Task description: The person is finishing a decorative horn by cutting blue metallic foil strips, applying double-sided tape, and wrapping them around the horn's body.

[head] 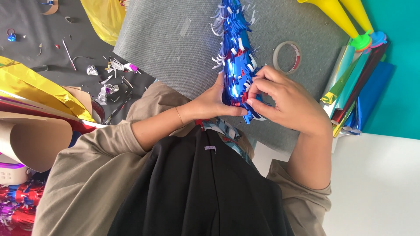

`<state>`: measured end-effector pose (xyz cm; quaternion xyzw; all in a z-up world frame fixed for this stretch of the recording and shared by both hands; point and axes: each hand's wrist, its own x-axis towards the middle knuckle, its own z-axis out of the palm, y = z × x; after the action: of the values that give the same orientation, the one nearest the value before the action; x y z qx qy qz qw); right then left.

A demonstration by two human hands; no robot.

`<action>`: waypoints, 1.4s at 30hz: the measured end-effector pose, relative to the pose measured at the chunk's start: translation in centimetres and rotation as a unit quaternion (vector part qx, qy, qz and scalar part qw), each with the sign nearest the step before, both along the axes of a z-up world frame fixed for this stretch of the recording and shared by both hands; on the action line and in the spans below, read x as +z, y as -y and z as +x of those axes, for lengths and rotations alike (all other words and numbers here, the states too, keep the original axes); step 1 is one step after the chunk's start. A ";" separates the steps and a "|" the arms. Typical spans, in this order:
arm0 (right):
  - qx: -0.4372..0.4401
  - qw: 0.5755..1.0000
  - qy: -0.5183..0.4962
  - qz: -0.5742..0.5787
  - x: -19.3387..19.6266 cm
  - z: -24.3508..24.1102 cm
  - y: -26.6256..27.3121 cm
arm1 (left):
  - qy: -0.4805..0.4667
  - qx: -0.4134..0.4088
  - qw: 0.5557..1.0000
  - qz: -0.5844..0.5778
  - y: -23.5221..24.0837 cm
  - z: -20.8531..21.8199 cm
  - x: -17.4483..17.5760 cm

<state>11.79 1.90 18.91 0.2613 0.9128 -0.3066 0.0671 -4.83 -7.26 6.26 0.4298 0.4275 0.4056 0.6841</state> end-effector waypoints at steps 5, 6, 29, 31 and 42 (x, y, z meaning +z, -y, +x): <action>-0.008 1.000 -0.004 0.002 -0.1 -0.2 0.1 | 0.000 0.001 1.000 0.003 0.0 0.1 -0.4; -0.014 1.000 -0.005 0.001 -0.1 -0.3 0.1 | 0.001 0.005 1.000 0.003 0.1 0.1 -0.3; -0.122 0.988 0.093 -0.005 0.7 -1.3 1.0 | 0.120 -0.035 0.992 0.010 -0.1 -0.9 -1.9; -0.127 0.990 0.065 -0.003 1.2 -1.2 1.2 | 0.126 -0.048 0.991 0.020 0.0 -1.3 -2.2; -0.252 0.934 -0.224 -0.114 -4.0 3.8 5.7 | 0.497 -0.140 0.853 -0.076 1.4 -2.5 -9.5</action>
<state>15.60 -3.78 14.92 0.3984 0.7671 -0.4659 -0.1892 -7.35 -8.67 -3.24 0.1727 -0.0046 0.4313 0.8855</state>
